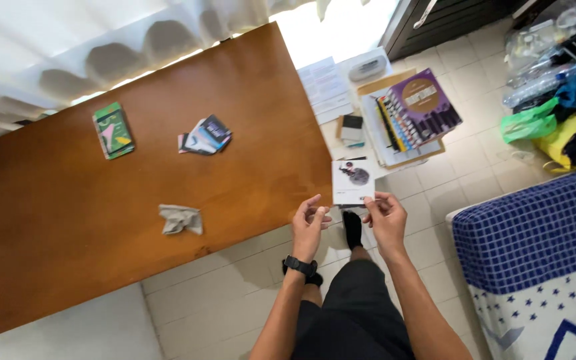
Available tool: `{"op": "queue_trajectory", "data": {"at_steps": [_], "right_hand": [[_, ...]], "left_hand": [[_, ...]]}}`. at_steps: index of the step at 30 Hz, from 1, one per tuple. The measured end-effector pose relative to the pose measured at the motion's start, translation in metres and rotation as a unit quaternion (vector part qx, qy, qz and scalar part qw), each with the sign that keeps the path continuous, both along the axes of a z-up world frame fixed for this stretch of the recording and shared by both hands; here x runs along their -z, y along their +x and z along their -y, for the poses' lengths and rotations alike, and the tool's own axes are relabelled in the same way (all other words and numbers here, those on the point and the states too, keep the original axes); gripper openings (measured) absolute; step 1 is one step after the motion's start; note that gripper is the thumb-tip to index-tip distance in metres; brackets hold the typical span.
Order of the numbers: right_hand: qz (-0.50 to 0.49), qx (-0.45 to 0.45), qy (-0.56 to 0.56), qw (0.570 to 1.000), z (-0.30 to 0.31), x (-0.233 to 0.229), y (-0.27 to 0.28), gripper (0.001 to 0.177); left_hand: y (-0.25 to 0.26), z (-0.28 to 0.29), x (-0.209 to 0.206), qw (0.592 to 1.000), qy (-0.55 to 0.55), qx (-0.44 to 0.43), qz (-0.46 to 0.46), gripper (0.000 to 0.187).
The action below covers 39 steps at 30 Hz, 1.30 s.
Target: Sort various cards and small items from a table onto a separate surface.
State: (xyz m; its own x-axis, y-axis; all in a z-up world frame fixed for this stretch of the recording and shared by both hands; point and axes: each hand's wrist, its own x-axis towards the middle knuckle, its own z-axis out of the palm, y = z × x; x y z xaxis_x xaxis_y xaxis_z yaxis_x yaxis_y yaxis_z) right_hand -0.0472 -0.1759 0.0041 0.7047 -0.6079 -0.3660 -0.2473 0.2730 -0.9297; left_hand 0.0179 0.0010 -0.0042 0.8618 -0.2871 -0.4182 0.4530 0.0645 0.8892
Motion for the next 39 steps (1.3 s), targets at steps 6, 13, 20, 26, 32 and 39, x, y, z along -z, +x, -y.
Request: {"op": "queue_trajectory", "data": {"at_steps": [6,13,20,26,32,39], "right_hand": [[-0.057,0.015,-0.049,0.997,0.109,0.094,0.045,0.022],[-0.104,-0.033,-0.003,0.994,0.179,0.245,0.118,0.024],[-0.183,-0.047,0.050,0.981,0.205,0.338,0.184,0.024],[-0.214,-0.044,0.060,0.974,0.202,0.351,0.219,0.025],[-0.267,-0.038,0.034,0.962,0.198,0.361,0.213,0.027],[-0.194,-0.115,-0.094,0.970,0.178,0.268,0.163,0.025]], "left_hand": [[0.027,0.097,0.030,0.997,0.074,-0.022,0.027,0.030],[0.074,0.182,0.060,0.985,0.166,-0.027,0.027,0.028],[0.114,0.217,0.078,0.978,0.199,-0.061,0.009,0.027],[0.127,0.212,0.072,0.976,0.207,-0.065,0.022,0.028],[0.124,0.200,0.066,0.975,0.205,-0.085,-0.006,0.029],[0.089,0.164,0.054,0.979,0.157,-0.126,0.030,0.026]]}}
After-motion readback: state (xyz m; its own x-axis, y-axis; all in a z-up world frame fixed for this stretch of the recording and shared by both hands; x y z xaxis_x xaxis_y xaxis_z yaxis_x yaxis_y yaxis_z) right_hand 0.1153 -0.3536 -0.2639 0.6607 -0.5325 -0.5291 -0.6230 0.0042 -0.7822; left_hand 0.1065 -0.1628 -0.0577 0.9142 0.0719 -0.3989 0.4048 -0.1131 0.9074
